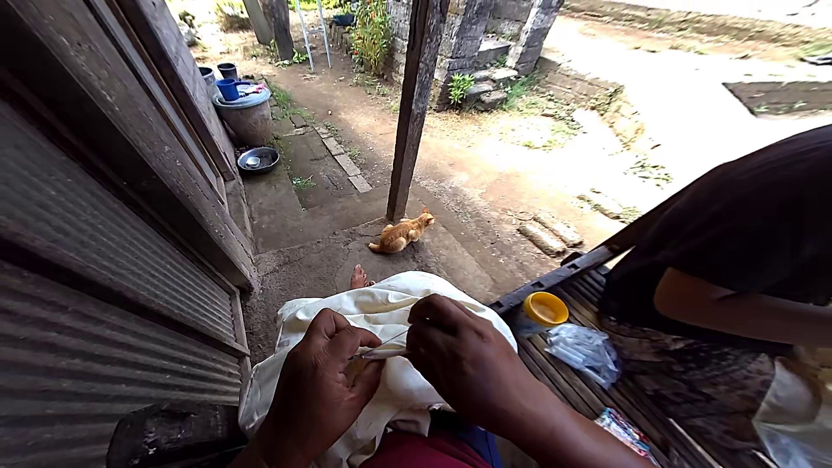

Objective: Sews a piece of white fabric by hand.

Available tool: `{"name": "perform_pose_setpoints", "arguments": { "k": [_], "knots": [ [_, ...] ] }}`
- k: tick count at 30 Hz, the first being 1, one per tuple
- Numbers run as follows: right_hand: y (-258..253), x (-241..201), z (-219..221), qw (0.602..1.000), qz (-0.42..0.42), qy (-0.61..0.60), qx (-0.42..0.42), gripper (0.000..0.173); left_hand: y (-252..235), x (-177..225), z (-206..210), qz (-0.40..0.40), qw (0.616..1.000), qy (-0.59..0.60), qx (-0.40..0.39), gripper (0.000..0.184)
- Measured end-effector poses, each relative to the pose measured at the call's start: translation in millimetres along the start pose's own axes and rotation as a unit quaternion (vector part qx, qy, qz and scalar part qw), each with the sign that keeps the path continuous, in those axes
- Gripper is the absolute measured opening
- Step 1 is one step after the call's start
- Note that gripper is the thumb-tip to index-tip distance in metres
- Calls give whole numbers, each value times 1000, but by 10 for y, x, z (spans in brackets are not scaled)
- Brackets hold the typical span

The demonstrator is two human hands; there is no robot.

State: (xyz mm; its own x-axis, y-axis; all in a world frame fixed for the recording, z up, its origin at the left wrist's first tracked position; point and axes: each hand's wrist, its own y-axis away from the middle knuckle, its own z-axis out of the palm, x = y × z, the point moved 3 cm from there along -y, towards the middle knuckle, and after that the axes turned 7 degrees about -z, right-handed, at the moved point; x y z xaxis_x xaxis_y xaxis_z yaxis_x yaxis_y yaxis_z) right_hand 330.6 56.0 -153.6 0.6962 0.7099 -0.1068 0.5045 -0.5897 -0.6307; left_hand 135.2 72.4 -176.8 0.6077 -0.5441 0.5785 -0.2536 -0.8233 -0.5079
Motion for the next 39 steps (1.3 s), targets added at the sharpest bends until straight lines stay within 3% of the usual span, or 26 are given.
{"name": "perform_pose_setpoints", "arguments": {
  "k": [3,7,15,25,29,39],
  "knots": [
    [11,1,30,1000,17,0,-22,3,-6,4,26,-5,1000,-27,8,11],
    [17,-41,32,998,30,15,-48,31,0,32,21,-2,998,-63,16,9],
    [-6,-71,-12,999,23,8,-23,6,8,40,-23,3,999,-30,15,16],
    [-38,-155,-22,997,29,61,-22,21,0,64,-28,2,999,-36,-1,16],
    [-77,-227,-44,998,14,62,5,14,-6,79,-18,1,999,-37,-4,17],
    [-125,-278,-2,998,-8,55,19,15,5,67,7,5,999,-44,-12,19]
  ]
}}
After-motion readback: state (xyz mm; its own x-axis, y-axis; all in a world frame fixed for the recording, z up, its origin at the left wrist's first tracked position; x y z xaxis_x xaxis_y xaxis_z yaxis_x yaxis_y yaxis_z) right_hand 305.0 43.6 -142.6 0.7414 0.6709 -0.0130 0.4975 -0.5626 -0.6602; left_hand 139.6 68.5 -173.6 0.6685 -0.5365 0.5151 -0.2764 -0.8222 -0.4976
